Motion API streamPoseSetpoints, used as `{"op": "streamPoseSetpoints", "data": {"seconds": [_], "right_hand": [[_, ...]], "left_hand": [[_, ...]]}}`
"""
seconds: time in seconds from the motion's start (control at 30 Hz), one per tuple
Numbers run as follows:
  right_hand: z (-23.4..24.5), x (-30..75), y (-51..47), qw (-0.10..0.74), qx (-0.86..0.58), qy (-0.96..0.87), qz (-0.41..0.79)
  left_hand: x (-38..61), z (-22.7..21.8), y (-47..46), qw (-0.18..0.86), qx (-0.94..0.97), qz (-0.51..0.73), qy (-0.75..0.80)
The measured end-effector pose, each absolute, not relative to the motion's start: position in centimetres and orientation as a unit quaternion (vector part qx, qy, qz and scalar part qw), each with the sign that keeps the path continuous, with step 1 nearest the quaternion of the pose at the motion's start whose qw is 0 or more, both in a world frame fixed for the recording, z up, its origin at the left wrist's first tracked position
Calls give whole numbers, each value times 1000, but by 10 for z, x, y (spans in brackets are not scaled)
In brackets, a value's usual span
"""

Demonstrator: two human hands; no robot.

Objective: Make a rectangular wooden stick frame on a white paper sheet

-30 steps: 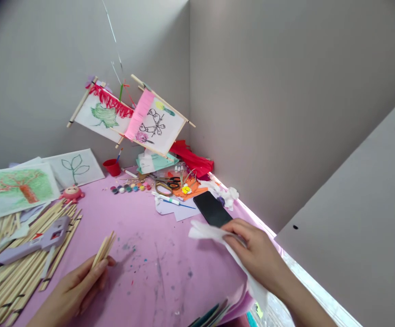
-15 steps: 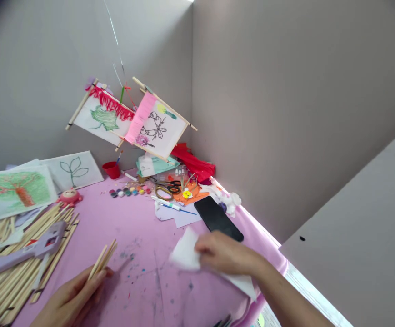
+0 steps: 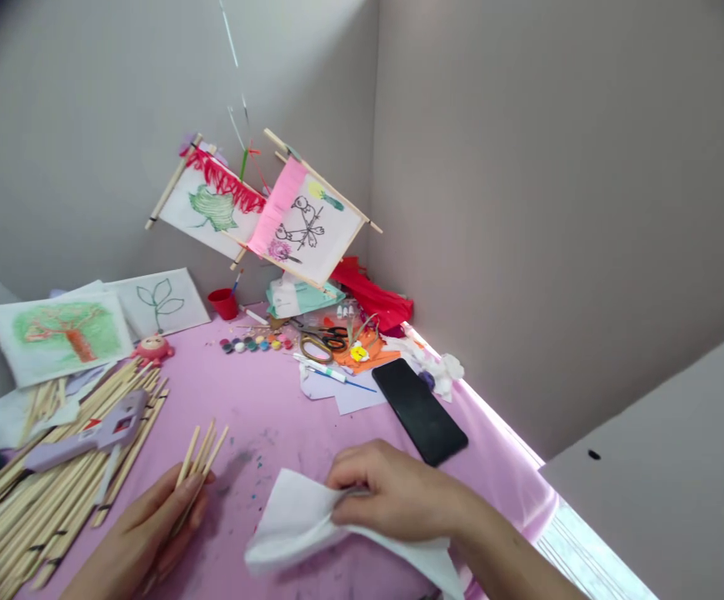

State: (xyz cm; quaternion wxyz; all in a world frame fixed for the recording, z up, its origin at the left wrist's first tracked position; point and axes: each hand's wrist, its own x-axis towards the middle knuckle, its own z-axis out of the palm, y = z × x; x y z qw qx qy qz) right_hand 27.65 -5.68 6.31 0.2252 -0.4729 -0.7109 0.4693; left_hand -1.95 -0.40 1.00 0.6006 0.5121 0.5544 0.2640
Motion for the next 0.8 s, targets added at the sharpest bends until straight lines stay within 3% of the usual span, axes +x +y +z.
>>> {"op": "streamPoseSetpoints", "data": {"seconds": [0.2,0.33,0.4,0.57,0.8], "right_hand": [[77,293,2,325,-597,-652,337],[73,295,39,378,-691,-616,16],[71,275,40,406,-655,-636,-39],[62,203,23,305,-504,-735,336],[30,150,24,313,-480,-653,495]], "left_hand": [[-15,14,-2,657,459,335,495],[-14,18,-1,693,422,352,466],[-14,20,-1,711,399,359,455],[-12,23,-1,711,409,367,438],[-10,19,-3,717,450,329,419]]}}
